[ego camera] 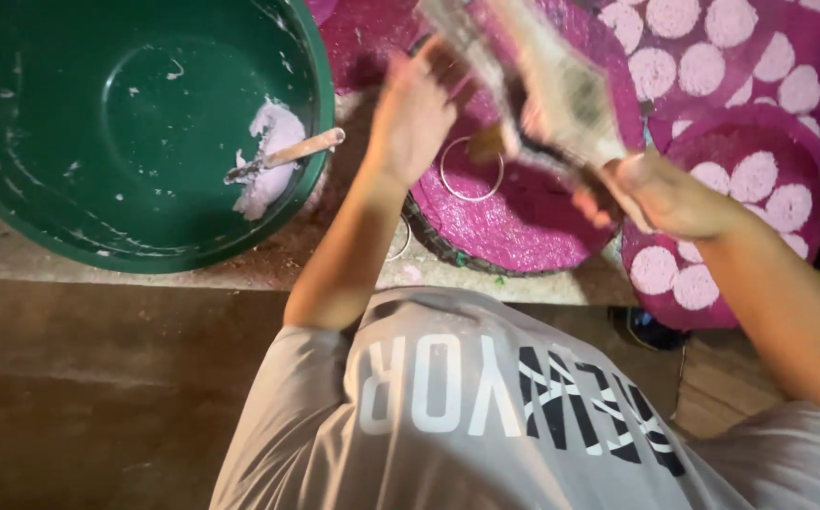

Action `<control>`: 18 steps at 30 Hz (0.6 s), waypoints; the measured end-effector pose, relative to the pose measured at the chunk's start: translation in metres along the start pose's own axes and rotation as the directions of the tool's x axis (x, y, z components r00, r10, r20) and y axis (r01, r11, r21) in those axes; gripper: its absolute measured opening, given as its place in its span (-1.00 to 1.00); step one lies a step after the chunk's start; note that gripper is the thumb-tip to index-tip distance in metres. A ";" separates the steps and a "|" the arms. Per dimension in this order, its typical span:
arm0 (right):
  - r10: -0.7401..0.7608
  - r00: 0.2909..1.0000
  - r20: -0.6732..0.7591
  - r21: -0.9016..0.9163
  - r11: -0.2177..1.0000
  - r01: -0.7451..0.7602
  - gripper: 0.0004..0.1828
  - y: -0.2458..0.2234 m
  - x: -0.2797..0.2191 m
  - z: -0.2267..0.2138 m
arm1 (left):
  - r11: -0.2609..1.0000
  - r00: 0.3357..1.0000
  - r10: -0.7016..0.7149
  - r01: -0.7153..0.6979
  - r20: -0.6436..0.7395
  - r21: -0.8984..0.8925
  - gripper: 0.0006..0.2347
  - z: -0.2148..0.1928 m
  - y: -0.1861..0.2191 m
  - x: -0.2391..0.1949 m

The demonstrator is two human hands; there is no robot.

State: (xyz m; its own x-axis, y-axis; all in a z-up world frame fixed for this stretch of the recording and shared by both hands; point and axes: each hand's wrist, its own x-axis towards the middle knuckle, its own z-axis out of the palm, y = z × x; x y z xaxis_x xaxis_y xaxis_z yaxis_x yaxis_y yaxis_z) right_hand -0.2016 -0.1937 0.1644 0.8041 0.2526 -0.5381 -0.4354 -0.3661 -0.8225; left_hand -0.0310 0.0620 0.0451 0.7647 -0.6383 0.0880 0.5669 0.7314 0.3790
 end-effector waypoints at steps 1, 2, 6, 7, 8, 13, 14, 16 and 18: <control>0.068 0.996 0.049 0.085 0.994 -0.072 -0.25 0.004 -0.005 0.006 | 0.994 1.000 -0.022 0.022 0.001 -0.103 -0.31 0.007 -0.001 0.001; 0.129 0.986 0.102 0.163 0.976 -0.144 -0.29 0.005 -0.007 0.010 | 0.978 0.999 -0.041 0.041 0.006 -0.204 -0.29 0.013 -0.001 0.005; 0.341 0.936 0.086 0.170 0.921 -0.351 -0.35 -0.004 -0.003 0.013 | 0.906 0.951 0.128 0.003 0.280 -0.423 -0.46 0.032 -0.012 0.009; 0.350 0.936 0.034 0.078 0.933 -0.352 -0.29 -0.008 0.000 0.013 | 0.901 0.973 0.132 -0.037 0.191 -0.432 -0.50 0.032 -0.014 0.009; 0.354 0.935 -0.015 -0.017 0.935 -0.355 -0.21 -0.013 0.005 0.013 | 0.897 0.986 0.138 -0.082 0.097 -0.435 -0.54 0.029 -0.016 0.008; 0.351 0.914 -0.205 -0.267 0.878 -0.397 -0.14 -0.028 0.033 0.024 | 0.882 0.972 0.223 -0.167 0.077 -0.441 -0.62 0.000 -0.004 0.012; 0.289 0.935 -0.206 -0.295 0.893 -0.341 -0.13 -0.028 0.038 0.028 | 0.887 0.966 0.238 -0.175 0.099 -0.427 -0.62 -0.007 0.000 0.012; 0.230 0.953 -0.197 -0.319 0.904 -0.284 -0.15 -0.028 0.044 0.034 | 0.892 0.961 0.262 -0.204 0.094 -0.402 -0.64 -0.018 0.001 0.010; 0.239 0.954 -0.180 -0.313 0.906 -0.286 -0.18 -0.028 0.046 0.037 | 0.893 0.960 0.279 -0.244 0.037 -0.378 -0.65 -0.025 -0.003 0.005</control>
State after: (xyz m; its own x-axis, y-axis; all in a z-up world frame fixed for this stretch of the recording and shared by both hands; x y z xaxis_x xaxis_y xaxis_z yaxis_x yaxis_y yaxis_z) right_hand -0.1671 -0.1389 0.1560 0.7360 -0.0080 -0.6769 -0.4977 -0.6842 -0.5331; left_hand -0.0212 0.0625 0.0214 0.8804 -0.4178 0.2243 0.4350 0.8999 -0.0314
